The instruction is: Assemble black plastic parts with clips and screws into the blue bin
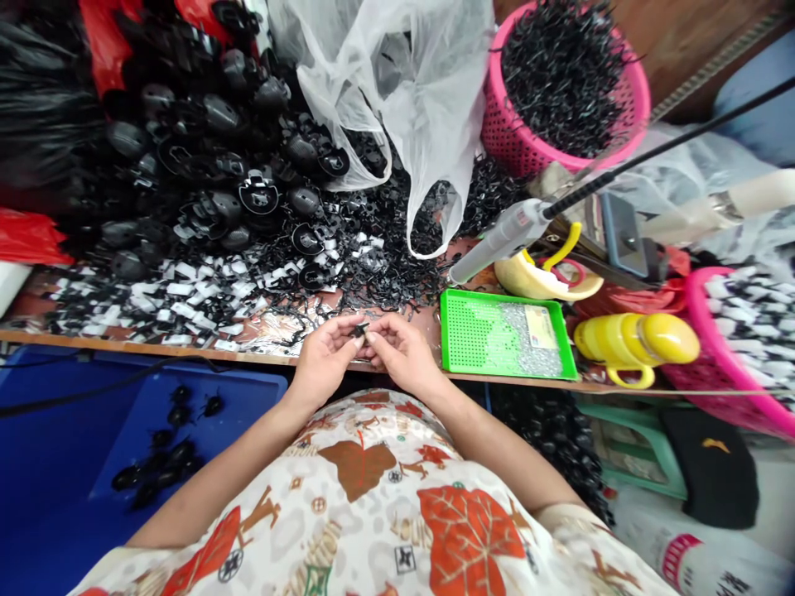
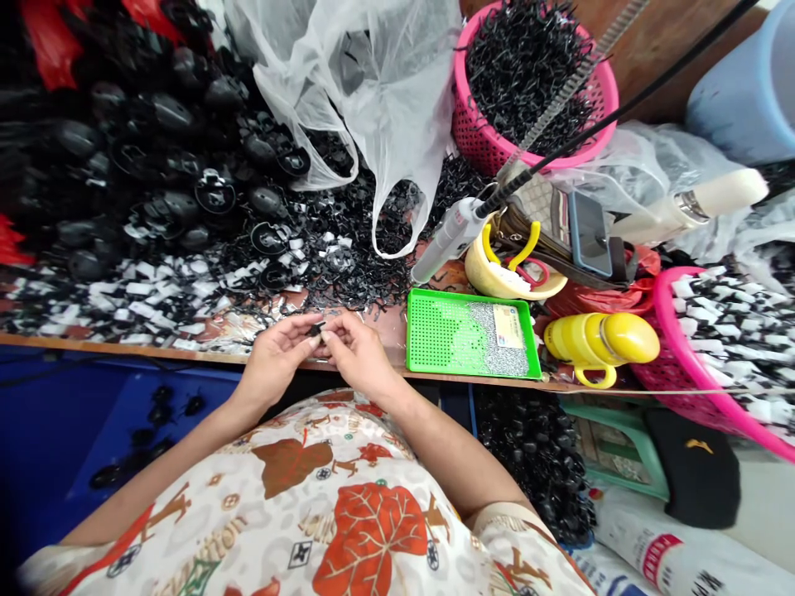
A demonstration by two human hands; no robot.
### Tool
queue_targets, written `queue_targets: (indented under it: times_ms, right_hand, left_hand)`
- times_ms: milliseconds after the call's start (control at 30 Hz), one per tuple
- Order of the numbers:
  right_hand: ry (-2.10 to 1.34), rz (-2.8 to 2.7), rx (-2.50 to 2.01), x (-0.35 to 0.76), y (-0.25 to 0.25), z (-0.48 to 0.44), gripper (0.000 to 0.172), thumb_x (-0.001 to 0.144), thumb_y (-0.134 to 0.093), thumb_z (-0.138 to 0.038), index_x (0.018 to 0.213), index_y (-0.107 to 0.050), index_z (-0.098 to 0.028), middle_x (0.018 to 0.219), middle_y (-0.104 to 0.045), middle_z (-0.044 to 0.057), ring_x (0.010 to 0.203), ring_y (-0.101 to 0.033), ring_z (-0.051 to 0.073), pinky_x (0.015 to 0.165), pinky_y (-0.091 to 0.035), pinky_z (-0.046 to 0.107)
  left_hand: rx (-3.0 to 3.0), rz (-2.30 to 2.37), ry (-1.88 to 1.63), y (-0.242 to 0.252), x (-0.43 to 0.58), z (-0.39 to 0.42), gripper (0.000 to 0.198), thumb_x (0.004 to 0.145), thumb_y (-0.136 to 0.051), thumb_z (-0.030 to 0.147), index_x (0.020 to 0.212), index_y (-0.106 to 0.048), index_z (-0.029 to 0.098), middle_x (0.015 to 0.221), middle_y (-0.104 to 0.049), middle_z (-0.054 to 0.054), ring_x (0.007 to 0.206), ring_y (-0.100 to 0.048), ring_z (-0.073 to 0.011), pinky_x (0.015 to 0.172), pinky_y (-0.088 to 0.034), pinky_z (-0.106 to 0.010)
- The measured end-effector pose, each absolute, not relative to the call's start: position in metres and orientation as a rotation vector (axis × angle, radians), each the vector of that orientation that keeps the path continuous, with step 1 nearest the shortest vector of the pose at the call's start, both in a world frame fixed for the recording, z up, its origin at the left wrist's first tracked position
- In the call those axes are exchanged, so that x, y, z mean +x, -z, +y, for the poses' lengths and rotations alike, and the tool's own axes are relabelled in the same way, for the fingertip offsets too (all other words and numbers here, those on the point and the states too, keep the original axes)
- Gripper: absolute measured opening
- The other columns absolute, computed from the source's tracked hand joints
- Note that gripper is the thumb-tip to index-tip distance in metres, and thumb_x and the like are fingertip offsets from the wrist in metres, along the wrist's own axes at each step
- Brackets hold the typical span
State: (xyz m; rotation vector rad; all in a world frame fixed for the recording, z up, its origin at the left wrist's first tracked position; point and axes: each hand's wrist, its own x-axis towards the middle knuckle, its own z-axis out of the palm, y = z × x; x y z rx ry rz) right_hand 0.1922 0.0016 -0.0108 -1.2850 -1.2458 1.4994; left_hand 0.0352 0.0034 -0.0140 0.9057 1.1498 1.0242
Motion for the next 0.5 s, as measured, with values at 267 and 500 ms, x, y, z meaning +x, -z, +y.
queue_targets:
  times_ms: [267,500]
  right_hand:
    - [-1.521,-1.204,-1.263,0.1921,0.0128,-0.0028,0.015,0.086,-0.069,-0.035,0.088,-0.063,-0.021,0.079,-0.067,-0.001,0.072,-0.069,0.014,0.068,-0.058,0.027]
    - [-1.361,-1.321,-1.330,0.1995,0.0188,-0.0020,0.013,0.090,-0.067,-0.034,0.089,-0.066,-0.021,0.082,-0.071,0.001,0.071,-0.067,0.014,0.066,-0.055,0.028]
  left_hand:
    - [0.793,1.117,-0.932,0.0147,0.0342,0.0043,0.046,0.069,-0.084,0.029,0.110,-0.070,0.013,0.107,-0.077,-0.011,0.086,-0.073,-0.0195,0.081,-0.063,-0.036]
    - [0.799,1.185,-1.028,0.0165,0.0356,0.0051,0.045,0.067,-0.080,0.022,0.109,-0.068,0.014,0.089,-0.073,-0.003,0.076,-0.070,-0.0139,0.077,-0.061,-0.030]
